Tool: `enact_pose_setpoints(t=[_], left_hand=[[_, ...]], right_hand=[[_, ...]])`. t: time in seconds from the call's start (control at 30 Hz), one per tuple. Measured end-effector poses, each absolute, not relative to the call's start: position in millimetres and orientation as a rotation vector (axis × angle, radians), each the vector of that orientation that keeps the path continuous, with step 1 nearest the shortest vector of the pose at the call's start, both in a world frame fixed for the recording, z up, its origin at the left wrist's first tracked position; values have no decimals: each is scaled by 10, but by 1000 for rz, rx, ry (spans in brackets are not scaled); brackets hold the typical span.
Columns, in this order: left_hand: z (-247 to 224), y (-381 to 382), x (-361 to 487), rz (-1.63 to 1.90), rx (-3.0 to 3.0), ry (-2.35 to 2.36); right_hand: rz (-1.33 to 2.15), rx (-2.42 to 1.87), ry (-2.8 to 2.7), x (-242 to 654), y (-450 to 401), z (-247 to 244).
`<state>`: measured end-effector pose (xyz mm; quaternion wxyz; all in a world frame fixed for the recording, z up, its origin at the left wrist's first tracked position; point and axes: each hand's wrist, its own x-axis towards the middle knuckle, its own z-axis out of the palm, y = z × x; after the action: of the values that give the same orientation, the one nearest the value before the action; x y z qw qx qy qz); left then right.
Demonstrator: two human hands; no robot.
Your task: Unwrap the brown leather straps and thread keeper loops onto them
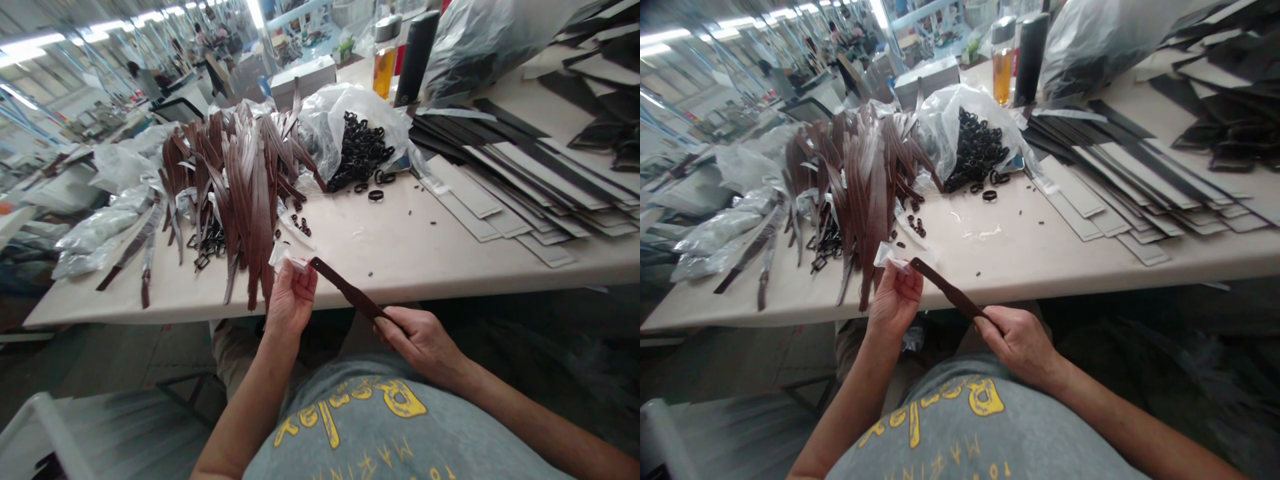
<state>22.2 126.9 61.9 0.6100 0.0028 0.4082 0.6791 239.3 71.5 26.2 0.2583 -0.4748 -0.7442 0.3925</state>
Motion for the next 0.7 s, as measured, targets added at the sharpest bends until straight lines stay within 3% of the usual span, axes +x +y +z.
enact_pose_setpoints(t=[0.33,0.6,0.7], left_hand=[[523,1233,251,1539,128,968],[394,868,403,1308,539,1039],[521,891,204,1482,593,1083]], right_hand=[[1038,-1288,-2102,2336,746,256],[1144,-1077,-2069,1971,1003,574],[1245,-951,-2156,1981,1008,574]])
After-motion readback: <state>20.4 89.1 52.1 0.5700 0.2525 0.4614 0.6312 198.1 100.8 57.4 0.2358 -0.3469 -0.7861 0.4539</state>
